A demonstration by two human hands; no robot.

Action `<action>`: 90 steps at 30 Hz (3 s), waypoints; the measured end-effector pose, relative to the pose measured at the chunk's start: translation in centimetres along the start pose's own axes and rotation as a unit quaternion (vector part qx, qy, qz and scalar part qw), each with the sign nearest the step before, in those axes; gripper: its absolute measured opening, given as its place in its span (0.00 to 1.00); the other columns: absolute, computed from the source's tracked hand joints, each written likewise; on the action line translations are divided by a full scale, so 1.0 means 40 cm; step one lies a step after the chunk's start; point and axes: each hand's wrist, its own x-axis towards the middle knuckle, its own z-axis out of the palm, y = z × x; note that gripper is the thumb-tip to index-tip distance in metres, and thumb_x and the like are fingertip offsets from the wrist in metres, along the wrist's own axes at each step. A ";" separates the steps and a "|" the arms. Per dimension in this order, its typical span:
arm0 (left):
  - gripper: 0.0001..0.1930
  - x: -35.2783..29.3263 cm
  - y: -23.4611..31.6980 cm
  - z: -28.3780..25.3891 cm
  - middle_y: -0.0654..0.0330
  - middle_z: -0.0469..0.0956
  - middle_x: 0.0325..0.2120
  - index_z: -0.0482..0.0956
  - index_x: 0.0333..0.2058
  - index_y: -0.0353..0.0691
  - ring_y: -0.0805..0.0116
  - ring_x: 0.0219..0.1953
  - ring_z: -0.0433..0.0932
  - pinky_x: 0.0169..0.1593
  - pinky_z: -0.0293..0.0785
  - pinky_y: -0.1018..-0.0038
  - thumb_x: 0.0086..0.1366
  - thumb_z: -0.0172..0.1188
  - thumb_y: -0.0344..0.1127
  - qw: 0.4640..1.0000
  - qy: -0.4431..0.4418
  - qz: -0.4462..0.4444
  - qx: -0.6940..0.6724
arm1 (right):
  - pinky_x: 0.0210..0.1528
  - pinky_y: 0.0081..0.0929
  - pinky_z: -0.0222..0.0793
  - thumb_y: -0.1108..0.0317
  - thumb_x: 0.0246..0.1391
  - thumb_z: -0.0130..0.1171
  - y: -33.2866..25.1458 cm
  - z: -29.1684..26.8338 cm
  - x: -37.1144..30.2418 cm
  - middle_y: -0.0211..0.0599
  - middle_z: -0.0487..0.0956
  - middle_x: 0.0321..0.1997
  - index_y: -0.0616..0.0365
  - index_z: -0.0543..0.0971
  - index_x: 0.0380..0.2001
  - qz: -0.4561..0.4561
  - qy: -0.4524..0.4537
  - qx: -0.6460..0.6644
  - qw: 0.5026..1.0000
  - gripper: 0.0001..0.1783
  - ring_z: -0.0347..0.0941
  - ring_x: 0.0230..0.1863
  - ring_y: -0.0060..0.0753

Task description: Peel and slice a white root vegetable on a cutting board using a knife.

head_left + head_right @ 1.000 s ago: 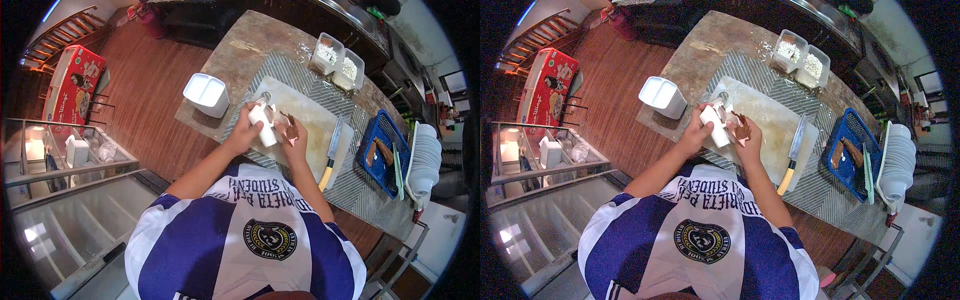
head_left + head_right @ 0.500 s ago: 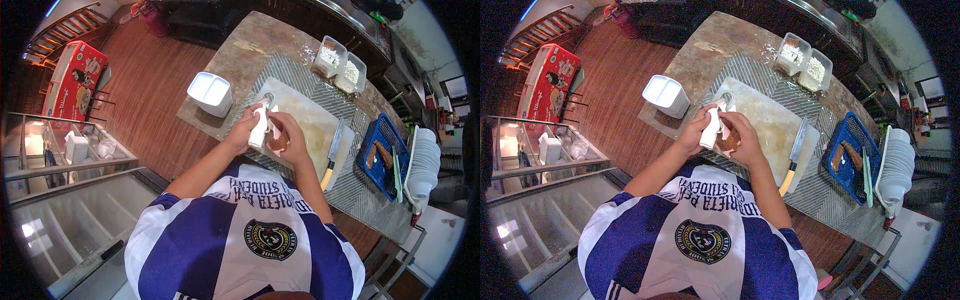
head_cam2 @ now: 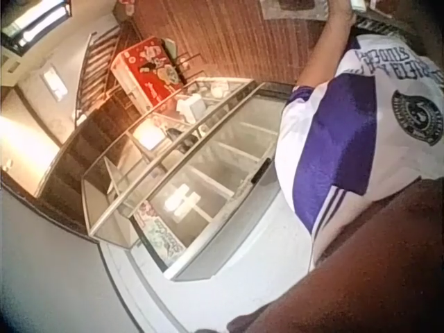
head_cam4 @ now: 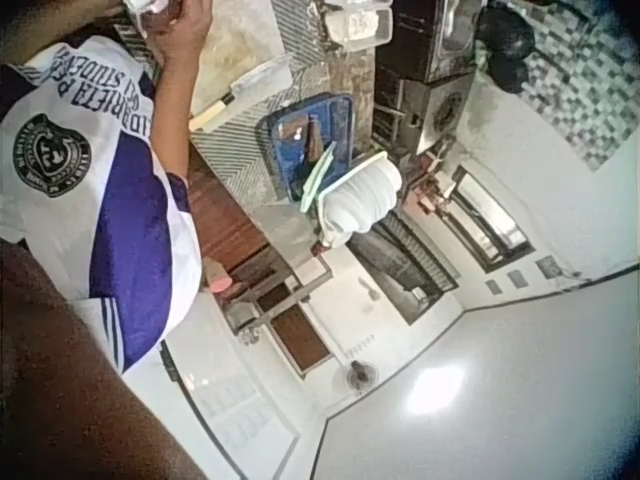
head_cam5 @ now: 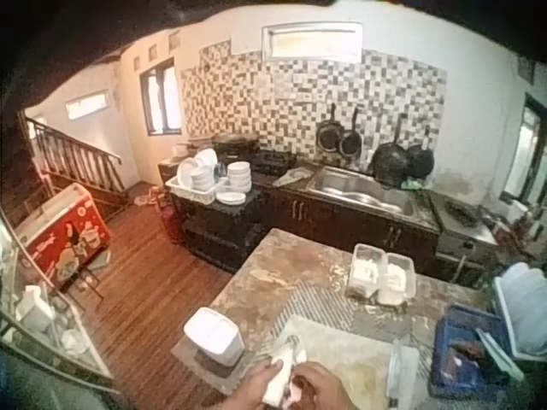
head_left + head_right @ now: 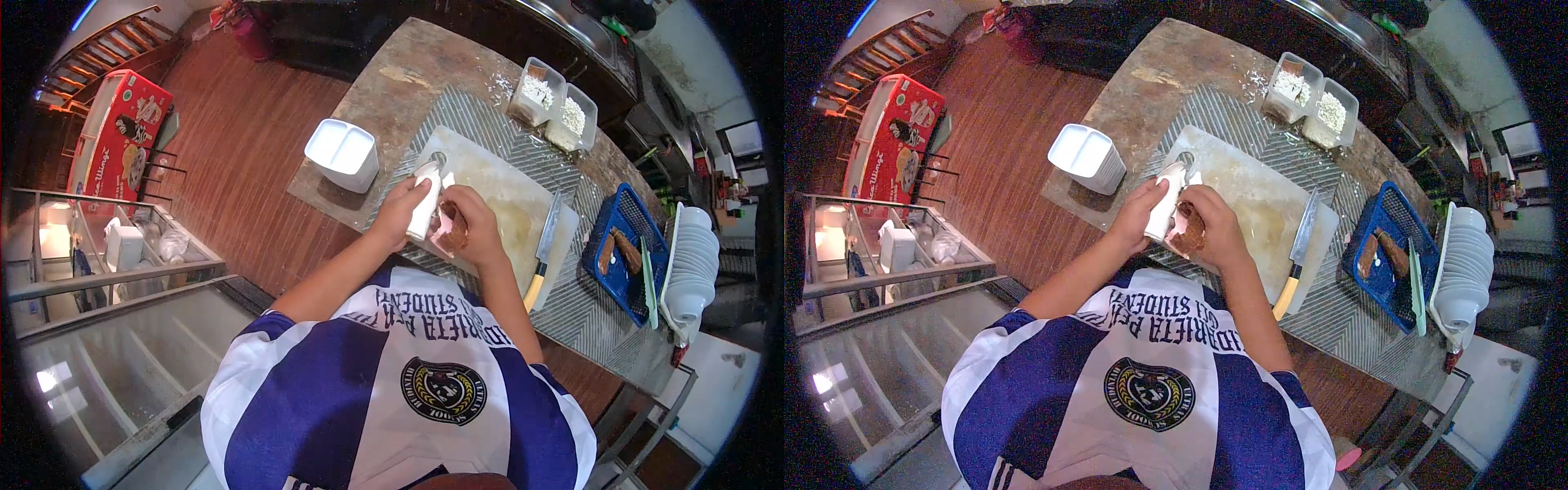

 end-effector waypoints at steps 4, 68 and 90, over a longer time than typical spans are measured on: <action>0.16 0.019 -0.009 0.008 0.62 0.80 0.28 0.78 0.47 0.36 0.73 0.27 0.80 0.28 0.76 0.77 0.74 0.56 0.44 0.998 0.046 0.026 0.028 | 0.48 0.33 0.75 0.64 0.37 0.76 0.003 0.003 0.004 0.44 0.77 0.45 0.61 0.77 0.44 0.007 -0.010 -0.017 1.000 0.29 0.77 0.46 0.47; 0.28 -0.007 0.054 -0.068 0.58 0.82 0.33 0.75 0.57 0.35 0.68 0.22 0.80 0.23 0.79 0.75 0.74 0.45 0.53 0.991 0.008 -0.036 -0.127 | 0.37 0.30 0.76 0.59 0.50 0.71 0.048 0.066 0.105 0.42 0.85 0.36 0.65 0.81 0.44 0.380 -0.051 0.003 0.923 0.23 0.83 0.32 0.32; 0.19 0.017 0.028 -0.095 0.50 0.82 0.42 0.76 0.51 0.28 0.62 0.42 0.83 0.47 0.78 0.68 0.73 0.48 0.39 0.992 0.116 0.042 0.008 | 0.42 0.27 0.78 0.77 0.59 0.58 0.061 0.067 0.067 0.43 0.87 0.39 0.65 0.81 0.53 0.277 0.092 -0.114 0.950 0.18 0.84 0.38 0.30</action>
